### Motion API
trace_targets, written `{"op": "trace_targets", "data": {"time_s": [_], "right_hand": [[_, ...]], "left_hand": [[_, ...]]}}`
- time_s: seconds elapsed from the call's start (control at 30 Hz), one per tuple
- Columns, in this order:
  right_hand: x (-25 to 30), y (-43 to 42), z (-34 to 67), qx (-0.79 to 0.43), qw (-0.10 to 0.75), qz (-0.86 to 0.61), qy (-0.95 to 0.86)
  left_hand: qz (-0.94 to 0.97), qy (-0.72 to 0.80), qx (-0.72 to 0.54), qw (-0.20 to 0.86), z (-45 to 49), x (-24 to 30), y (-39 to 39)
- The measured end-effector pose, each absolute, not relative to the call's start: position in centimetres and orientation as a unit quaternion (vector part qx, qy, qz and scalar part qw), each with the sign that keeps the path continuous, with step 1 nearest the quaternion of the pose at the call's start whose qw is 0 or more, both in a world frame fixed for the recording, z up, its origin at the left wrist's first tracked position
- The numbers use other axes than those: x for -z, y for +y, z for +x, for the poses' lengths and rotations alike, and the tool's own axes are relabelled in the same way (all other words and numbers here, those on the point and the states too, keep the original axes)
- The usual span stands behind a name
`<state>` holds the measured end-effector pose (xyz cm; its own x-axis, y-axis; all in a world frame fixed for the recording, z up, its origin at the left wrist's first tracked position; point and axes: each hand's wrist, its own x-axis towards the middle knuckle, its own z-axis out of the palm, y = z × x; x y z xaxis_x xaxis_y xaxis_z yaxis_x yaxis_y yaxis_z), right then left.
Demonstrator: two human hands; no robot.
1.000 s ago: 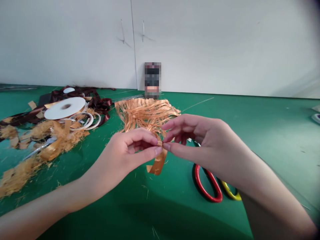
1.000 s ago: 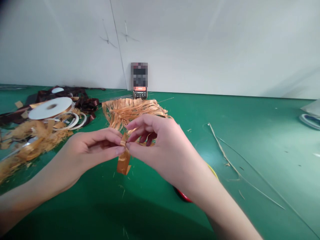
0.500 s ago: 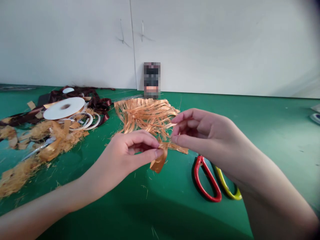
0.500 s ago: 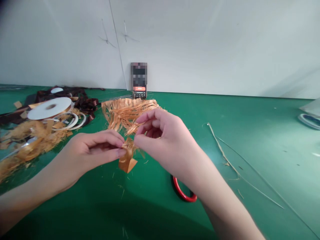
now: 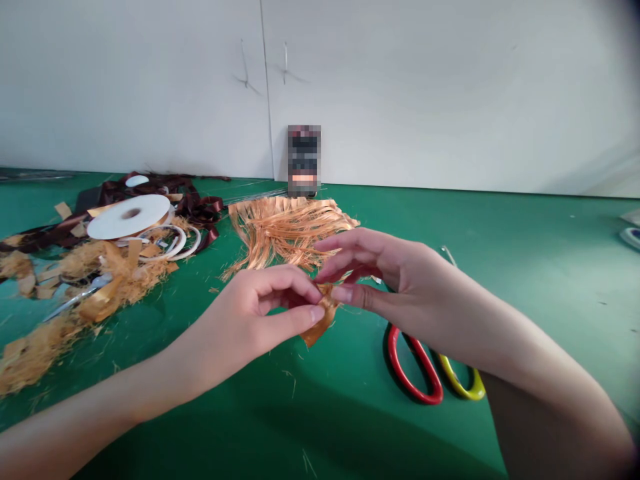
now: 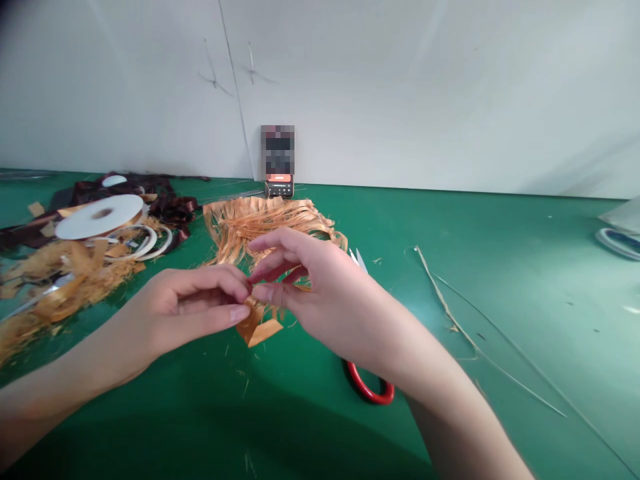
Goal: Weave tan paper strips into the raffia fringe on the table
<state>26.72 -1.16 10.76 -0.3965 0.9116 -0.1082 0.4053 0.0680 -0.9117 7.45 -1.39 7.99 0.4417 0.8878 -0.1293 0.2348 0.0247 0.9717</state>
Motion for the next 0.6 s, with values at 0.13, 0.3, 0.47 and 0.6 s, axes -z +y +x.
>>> {"op": "trace_targets", "data": {"time_s": [0.13,0.3,0.47,0.6], "right_hand": [[-10.84,-1.07,26.72,-0.486,0.266,-0.488,-0.675],[-10.66,-1.14,26.50,-0.469,0.279,-0.499,-0.673],[-10.65,-1.09,26.43,-0.501,0.273,-0.493,-0.657],[-10.46,-0.99,26.47,-0.486,0.290,-0.503,-0.653]], "left_hand": [[0.627,0.434,-0.269,0.589,7.38,-8.04,-1.50],[0.640,0.446,-0.250,0.574,7.37,-7.89,-1.43],[0.659,0.462,-0.232,0.546,7.39,-8.02,-1.35],[0.651,0.473,-0.230,0.548,7.39,-8.03,-1.45]]}}
